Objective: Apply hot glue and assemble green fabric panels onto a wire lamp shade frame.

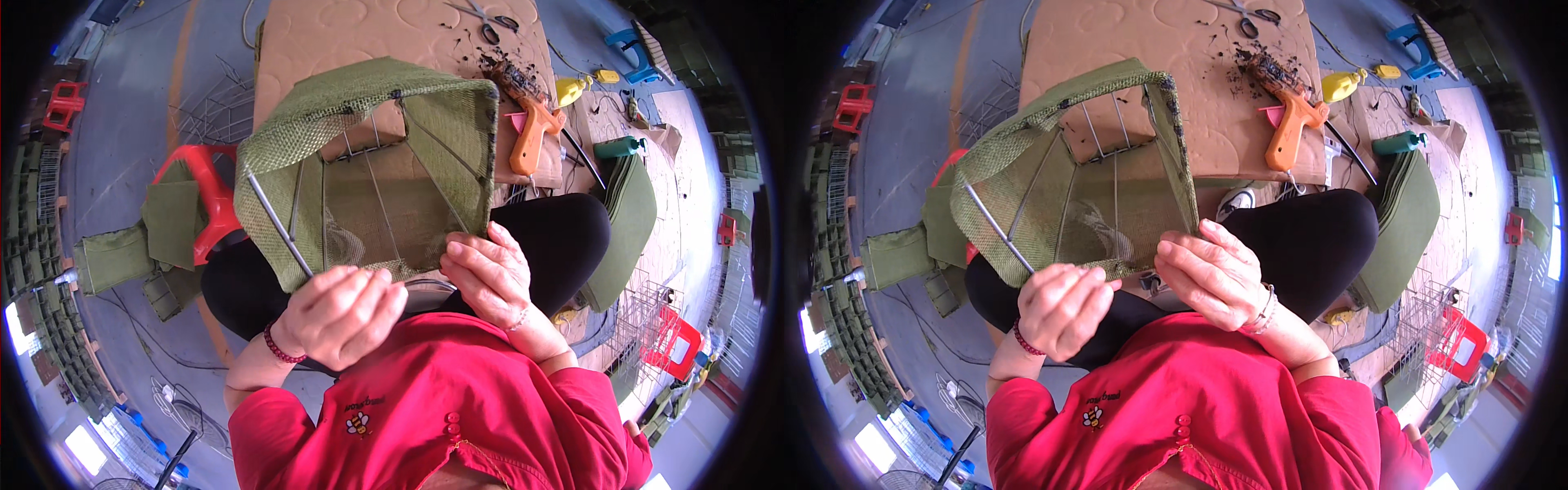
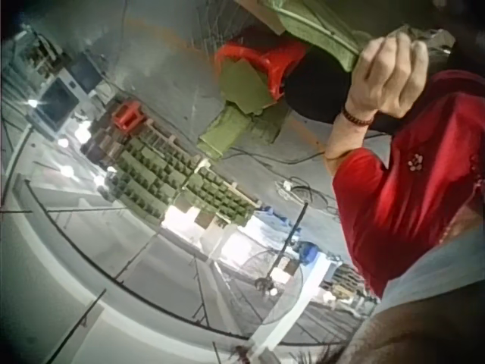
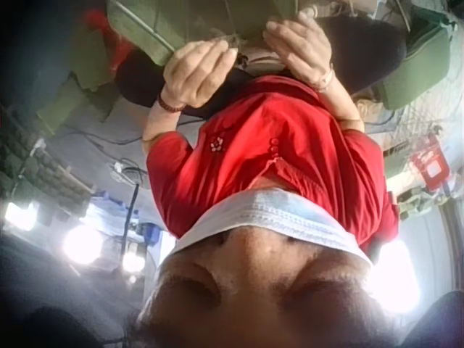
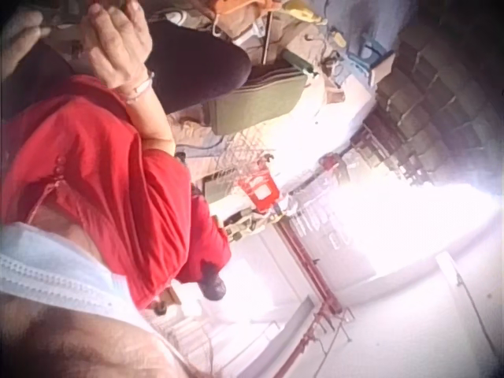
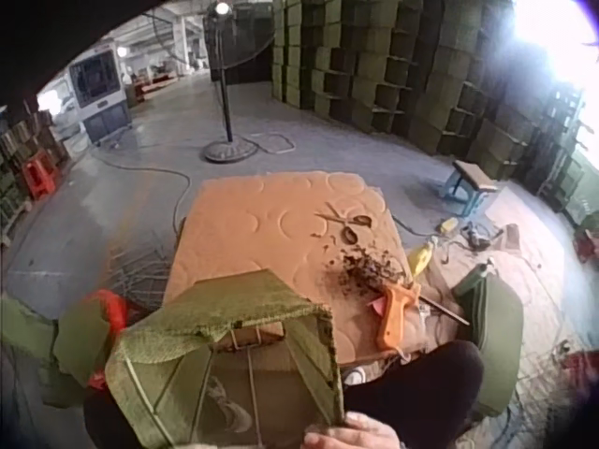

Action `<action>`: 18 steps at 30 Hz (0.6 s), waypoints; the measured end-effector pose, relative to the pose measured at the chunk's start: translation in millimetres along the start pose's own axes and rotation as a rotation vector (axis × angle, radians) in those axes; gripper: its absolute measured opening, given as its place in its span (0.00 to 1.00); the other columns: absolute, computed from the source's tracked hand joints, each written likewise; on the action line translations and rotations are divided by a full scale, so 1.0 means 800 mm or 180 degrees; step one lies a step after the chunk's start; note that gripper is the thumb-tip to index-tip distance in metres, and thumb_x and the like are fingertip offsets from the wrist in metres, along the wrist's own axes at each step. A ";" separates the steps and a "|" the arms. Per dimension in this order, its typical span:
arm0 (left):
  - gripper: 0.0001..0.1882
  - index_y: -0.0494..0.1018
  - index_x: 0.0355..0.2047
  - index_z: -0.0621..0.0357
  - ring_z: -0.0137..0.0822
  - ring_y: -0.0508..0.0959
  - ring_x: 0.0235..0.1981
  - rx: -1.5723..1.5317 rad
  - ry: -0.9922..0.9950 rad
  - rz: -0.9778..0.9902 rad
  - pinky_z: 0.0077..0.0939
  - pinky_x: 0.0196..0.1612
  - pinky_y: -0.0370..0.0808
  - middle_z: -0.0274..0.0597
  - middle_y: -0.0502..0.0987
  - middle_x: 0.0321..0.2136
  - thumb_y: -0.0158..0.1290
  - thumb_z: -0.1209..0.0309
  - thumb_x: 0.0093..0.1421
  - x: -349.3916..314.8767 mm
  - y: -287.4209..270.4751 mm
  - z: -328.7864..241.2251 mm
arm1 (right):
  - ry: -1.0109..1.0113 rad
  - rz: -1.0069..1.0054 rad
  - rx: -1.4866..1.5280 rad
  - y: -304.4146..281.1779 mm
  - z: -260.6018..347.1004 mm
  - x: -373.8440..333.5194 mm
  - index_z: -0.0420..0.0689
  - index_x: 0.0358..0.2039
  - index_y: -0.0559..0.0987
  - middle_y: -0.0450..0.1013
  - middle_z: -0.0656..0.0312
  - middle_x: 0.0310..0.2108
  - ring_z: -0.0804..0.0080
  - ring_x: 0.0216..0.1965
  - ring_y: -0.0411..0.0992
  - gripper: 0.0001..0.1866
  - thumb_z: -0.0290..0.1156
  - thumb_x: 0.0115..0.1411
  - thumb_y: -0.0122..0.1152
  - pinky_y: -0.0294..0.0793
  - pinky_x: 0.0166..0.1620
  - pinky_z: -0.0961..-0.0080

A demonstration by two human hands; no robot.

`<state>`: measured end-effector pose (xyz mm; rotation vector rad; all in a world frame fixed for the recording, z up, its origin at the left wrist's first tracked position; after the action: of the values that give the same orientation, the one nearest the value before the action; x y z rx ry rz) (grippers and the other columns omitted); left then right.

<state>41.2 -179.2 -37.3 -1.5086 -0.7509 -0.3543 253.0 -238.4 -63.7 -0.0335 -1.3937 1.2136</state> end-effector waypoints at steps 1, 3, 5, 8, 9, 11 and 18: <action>0.18 0.75 0.45 0.55 0.34 0.79 0.41 0.0197 0.0274 0.0089 0.32 0.46 0.78 0.38 0.82 0.40 0.66 0.73 0.54 -0.004 0.000 -0.001 | 0.0026 0.0040 0.0013 -0.001 0.001 -0.001 0.41 0.37 0.83 0.78 0.54 0.46 0.63 0.45 0.80 0.14 0.21 0.48 0.71 0.72 0.60 0.58; 0.09 0.80 0.41 0.51 0.28 0.80 0.38 0.0451 0.0694 -0.0074 0.25 0.44 0.76 0.33 0.83 0.34 0.54 0.67 0.63 -0.013 0.003 0.001 | 0.0064 0.0169 -0.0027 -0.002 0.003 -0.002 0.42 0.38 0.83 0.78 0.56 0.46 0.64 0.45 0.80 0.14 0.22 0.48 0.71 0.71 0.60 0.59; 0.09 0.80 0.41 0.49 0.27 0.80 0.38 0.0458 0.0723 -0.0040 0.25 0.45 0.76 0.32 0.83 0.34 0.53 0.66 0.64 -0.012 0.004 0.002 | 0.0091 0.0200 -0.0041 -0.003 0.005 -0.005 0.44 0.38 0.83 0.78 0.58 0.46 0.65 0.45 0.80 0.14 0.22 0.48 0.71 0.70 0.60 0.59; 0.09 0.81 0.40 0.51 0.28 0.81 0.38 0.0294 0.0702 -0.0061 0.22 0.43 0.77 0.33 0.84 0.35 0.53 0.66 0.63 -0.013 0.007 0.002 | 0.0054 0.0119 -0.0047 0.000 0.004 -0.011 0.47 0.38 0.84 0.78 0.61 0.46 0.69 0.44 0.80 0.14 0.23 0.48 0.71 0.64 0.63 0.58; 0.09 0.81 0.40 0.51 0.28 0.81 0.38 0.0277 0.0683 -0.0054 0.22 0.43 0.77 0.33 0.84 0.35 0.53 0.66 0.63 -0.013 0.009 0.002 | 0.0068 0.0138 -0.0035 0.002 0.005 -0.010 0.47 0.38 0.84 0.78 0.61 0.46 0.69 0.44 0.80 0.14 0.23 0.48 0.71 0.64 0.63 0.58; 0.10 0.81 0.40 0.53 0.29 0.81 0.37 0.0209 0.0573 -0.0052 0.22 0.40 0.78 0.35 0.84 0.35 0.53 0.67 0.63 -0.011 0.012 0.001 | 0.0035 0.0177 -0.0227 0.002 0.011 -0.005 0.48 0.37 0.84 0.78 0.62 0.45 0.71 0.43 0.81 0.13 0.25 0.49 0.69 0.57 0.65 0.59; 0.09 0.81 0.38 0.59 0.33 0.81 0.32 -0.0009 0.0252 -0.0067 0.23 0.36 0.78 0.44 0.83 0.33 0.55 0.71 0.60 0.002 0.009 0.004 | -0.0142 0.0412 -0.0029 0.017 0.012 0.025 0.41 0.36 0.83 0.80 0.56 0.41 0.67 0.43 0.81 0.13 0.30 0.51 0.57 0.63 0.61 0.65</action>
<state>46.6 -175.4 -42.3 -1.4816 -0.7043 -0.4287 231.7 -224.9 -55.6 -0.1050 -1.4541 1.3219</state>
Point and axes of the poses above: each hand's wrist, its own x-axis towards the middle knuckle, its own y-axis out of the palm, z = x × y, the point moved 3 cm from there along x, towards the middle knuckle
